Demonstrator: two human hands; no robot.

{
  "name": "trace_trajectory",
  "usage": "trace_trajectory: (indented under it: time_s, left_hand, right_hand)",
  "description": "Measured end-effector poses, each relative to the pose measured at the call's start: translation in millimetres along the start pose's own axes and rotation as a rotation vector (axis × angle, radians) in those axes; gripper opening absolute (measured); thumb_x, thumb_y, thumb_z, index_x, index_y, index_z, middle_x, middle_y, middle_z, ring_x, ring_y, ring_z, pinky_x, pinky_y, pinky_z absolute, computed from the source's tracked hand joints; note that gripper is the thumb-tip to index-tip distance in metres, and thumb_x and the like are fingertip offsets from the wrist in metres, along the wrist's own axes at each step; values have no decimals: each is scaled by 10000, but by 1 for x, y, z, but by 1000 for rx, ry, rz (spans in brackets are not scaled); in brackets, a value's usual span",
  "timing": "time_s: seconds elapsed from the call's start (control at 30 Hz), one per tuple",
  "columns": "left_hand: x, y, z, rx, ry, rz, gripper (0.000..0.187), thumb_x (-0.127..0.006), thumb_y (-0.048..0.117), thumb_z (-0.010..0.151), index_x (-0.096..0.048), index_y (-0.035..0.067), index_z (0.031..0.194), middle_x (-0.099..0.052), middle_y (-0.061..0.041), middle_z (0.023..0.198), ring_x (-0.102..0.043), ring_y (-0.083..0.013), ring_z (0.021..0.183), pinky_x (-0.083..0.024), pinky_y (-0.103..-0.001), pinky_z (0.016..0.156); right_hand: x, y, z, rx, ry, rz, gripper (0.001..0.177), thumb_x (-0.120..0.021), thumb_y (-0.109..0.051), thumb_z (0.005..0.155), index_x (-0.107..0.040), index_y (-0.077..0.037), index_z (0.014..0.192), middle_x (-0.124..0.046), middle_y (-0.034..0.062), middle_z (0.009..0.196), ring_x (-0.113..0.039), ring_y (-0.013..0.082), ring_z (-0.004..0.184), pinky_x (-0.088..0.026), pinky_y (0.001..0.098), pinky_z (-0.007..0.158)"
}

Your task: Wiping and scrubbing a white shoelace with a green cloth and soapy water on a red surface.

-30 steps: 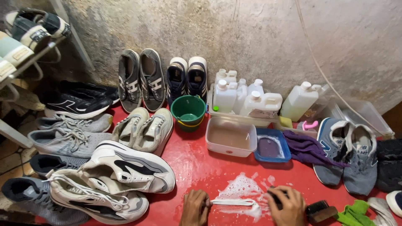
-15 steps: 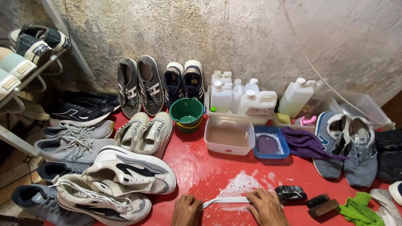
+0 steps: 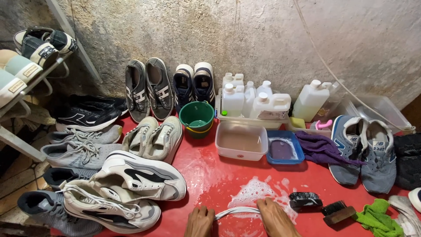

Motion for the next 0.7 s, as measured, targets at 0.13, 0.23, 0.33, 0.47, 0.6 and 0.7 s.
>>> trace_trajectory:
  time_s: [0.13,0.23,0.33,0.47,0.6,0.7]
  left_hand:
    - [16,5,0,-28,149,98,92,-600,209,877,-591,128,919,-592,-119,842,-560,-384,763,-470,-527,560]
    - [23,6,3,-40,108,57,104,-631,169,861,-566,108,915,-588,-122,814,-605,-381,678,-498,-534,504]
    - [41,2,-1,90,-215,-131,165,-605,155,953,-546,137,1107,-504,-136,1046,-607,-419,735,-526,-601,724]
    - [102,-1,-9,211,-165,-539,192,-682,192,853,-672,237,1039,-578,-47,1045,-693,-378,847,-563,-568,773]
    - [117,-7,-13,134,-51,-666,212,-666,213,813,-709,267,1013,-686,45,1004,-745,-201,783,-580,-385,648]
    - [116,1,-15,98,-66,-778,342,-629,2,739,-737,217,982,-659,27,964,-837,-98,704,-708,-246,745]
  right_hand:
    - [-8,8,9,40,113,-186,316,-526,55,880,-499,-90,1159,-598,202,1074,-625,399,986,-526,497,788]
    - [-3,2,6,93,134,-211,346,-597,1,885,-502,-99,1202,-584,174,1071,-629,367,956,-535,475,783]
    - [-4,12,7,22,45,-118,201,-449,-58,958,-489,-124,1143,-541,146,1064,-605,344,989,-507,476,792]
    - [10,19,3,-21,12,57,117,-505,-156,997,-560,-165,1099,-560,64,1081,-647,218,875,-539,405,758]
    - [19,32,2,-44,20,185,186,-576,-205,992,-676,-221,1148,-630,-2,1135,-694,181,1020,-576,376,880]
    - [16,38,0,-17,28,204,191,-624,-258,983,-694,-225,1157,-680,-23,1197,-690,159,1100,-556,355,938]
Point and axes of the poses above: each hand's wrist, its own z-axis towards the middle knuckle, its own x-axis out of the back of the hand, y = z × x, the point moved 10 cm from there along z, towards the middle knuckle
